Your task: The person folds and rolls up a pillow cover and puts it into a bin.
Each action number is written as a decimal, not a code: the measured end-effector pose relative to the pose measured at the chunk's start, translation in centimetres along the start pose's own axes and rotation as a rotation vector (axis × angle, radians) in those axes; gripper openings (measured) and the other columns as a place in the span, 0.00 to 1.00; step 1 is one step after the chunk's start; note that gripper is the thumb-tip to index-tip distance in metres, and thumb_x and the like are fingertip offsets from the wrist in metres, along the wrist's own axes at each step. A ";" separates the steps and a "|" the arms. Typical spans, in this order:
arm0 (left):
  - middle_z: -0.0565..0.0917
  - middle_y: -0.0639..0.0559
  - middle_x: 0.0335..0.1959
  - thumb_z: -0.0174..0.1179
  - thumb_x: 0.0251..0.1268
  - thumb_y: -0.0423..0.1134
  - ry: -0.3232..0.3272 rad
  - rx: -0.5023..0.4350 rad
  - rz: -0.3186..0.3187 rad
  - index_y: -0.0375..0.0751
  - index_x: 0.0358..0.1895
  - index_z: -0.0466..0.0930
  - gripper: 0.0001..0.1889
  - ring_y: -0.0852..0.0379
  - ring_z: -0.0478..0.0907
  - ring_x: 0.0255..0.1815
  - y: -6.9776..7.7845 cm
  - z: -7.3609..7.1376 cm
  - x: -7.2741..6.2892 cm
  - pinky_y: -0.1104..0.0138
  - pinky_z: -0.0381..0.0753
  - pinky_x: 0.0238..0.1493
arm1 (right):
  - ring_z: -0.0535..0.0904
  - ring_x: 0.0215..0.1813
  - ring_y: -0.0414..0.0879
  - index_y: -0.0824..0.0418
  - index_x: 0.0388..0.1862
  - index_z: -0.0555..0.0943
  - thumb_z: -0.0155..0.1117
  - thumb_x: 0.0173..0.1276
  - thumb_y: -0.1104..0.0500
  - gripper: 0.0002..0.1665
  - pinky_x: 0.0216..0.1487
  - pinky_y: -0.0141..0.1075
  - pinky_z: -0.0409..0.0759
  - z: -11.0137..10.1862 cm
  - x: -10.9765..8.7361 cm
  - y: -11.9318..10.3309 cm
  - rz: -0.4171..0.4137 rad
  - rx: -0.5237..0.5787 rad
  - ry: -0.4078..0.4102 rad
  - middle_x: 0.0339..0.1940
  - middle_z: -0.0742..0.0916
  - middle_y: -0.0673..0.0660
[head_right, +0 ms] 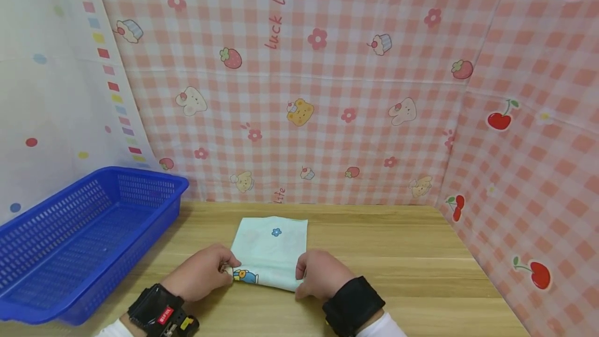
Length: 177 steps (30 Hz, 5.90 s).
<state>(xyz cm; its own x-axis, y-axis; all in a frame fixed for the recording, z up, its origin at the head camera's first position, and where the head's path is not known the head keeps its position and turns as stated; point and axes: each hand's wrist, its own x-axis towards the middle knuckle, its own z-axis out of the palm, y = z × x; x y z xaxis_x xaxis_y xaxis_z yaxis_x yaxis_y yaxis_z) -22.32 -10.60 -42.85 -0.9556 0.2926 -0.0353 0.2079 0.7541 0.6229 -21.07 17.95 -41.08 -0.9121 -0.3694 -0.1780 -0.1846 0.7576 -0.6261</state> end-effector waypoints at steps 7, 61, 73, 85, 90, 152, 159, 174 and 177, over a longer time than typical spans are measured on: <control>0.81 0.49 0.47 0.77 0.51 0.29 0.006 0.041 0.042 0.45 0.40 0.89 0.13 0.54 0.77 0.46 0.1 0.2 0.0 0.52 0.79 0.58 | 0.73 0.29 0.49 0.57 0.30 0.77 0.81 0.51 0.71 0.20 0.29 0.38 0.69 0.4 0.0 -0.5 -0.009 -0.092 0.001 0.28 0.79 0.53; 0.84 0.55 0.38 0.74 0.50 0.27 0.026 0.127 0.145 0.48 0.32 0.84 0.12 0.57 0.78 0.40 0.5 0.1 -0.5 0.53 0.80 0.50 | 0.71 0.31 0.43 0.57 0.31 0.80 0.78 0.58 0.69 0.14 0.39 0.36 0.76 1.6 -0.2 -1.4 -0.105 -0.409 0.105 0.29 0.81 0.49; 0.84 0.57 0.38 0.70 0.57 0.28 -0.008 0.163 0.103 0.50 0.34 0.83 0.10 0.57 0.79 0.42 0.5 0.1 -0.3 0.51 0.82 0.52 | 0.71 0.30 0.42 0.55 0.30 0.79 0.74 0.59 0.70 0.13 0.36 0.35 0.74 1.2 -0.5 -0.9 -0.142 -0.379 0.097 0.28 0.80 0.46; 0.87 0.56 0.40 0.66 0.70 0.34 -0.020 0.122 0.046 0.50 0.41 0.82 0.04 0.58 0.79 0.40 0.0 0.0 -0.3 0.52 0.81 0.50 | 0.73 0.33 0.42 0.56 0.35 0.80 0.71 0.66 0.67 0.08 0.38 0.37 0.74 0.2 0.0 1.0 -0.197 -0.189 0.015 0.30 0.82 0.48; 0.86 0.58 0.36 0.64 0.74 0.37 -0.037 0.093 0.007 0.48 0.40 0.85 0.02 0.58 0.78 0.38 -0.1 -0.1 0.0 0.53 0.81 0.49 | 0.76 0.34 0.44 0.56 0.35 0.81 0.69 0.69 0.66 0.07 0.39 0.40 0.76 0.2 0.1 0.8 -0.134 -0.156 -0.015 0.32 0.85 0.51; 0.86 0.58 0.36 0.63 0.74 0.35 -0.041 0.102 0.068 0.48 0.39 0.89 0.06 0.58 0.77 0.38 0.2 -0.1 -0.1 0.56 0.78 0.47 | 0.69 0.18 0.42 0.56 0.30 0.80 0.69 0.71 0.64 0.10 0.20 0.32 0.67 0.4 -0.2 0.1 0.052 -0.032 -0.039 0.22 0.78 0.51; 0.81 0.53 0.39 0.66 0.70 0.34 -0.003 0.099 0.048 0.47 0.37 0.90 0.05 0.57 0.77 0.42 0.5 0.1 -0.3 0.53 0.81 0.52 | 0.71 0.17 0.42 0.58 0.27 0.78 0.70 0.70 0.64 0.12 0.18 0.31 0.68 0.6 -0.3 0.1 0.097 0.019 -0.022 0.16 0.77 0.51; 0.84 0.53 0.43 0.77 0.55 0.34 0.039 0.161 0.087 0.46 0.40 0.90 0.10 0.57 0.80 0.47 0.6 0.4 -0.9 0.51 0.81 0.59 | 0.72 0.17 0.42 0.58 0.30 0.79 0.70 0.69 0.66 0.10 0.20 0.31 0.69 0.3 -0.5 0.3 0.065 0.098 -0.017 0.17 0.79 0.51; 0.84 0.53 0.43 0.77 0.55 0.34 0.034 0.165 0.086 0.46 0.41 0.90 0.10 0.58 0.79 0.45 0.5 0.4 -0.8 0.51 0.81 0.58 | 0.71 0.18 0.41 0.57 0.32 0.79 0.68 0.71 0.66 0.09 0.21 0.31 0.68 0.3 -0.4 0.1 0.048 0.099 -0.034 0.19 0.78 0.51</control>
<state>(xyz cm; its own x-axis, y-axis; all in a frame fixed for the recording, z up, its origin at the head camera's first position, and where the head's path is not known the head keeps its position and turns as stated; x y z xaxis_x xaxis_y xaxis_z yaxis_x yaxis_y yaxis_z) -21.35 -10.23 -42.86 -0.9389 0.3419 0.0405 0.3175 0.8145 0.4855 -20.61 18.03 -41.33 -0.9059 -0.3528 -0.2343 -0.1020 0.7187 -0.6878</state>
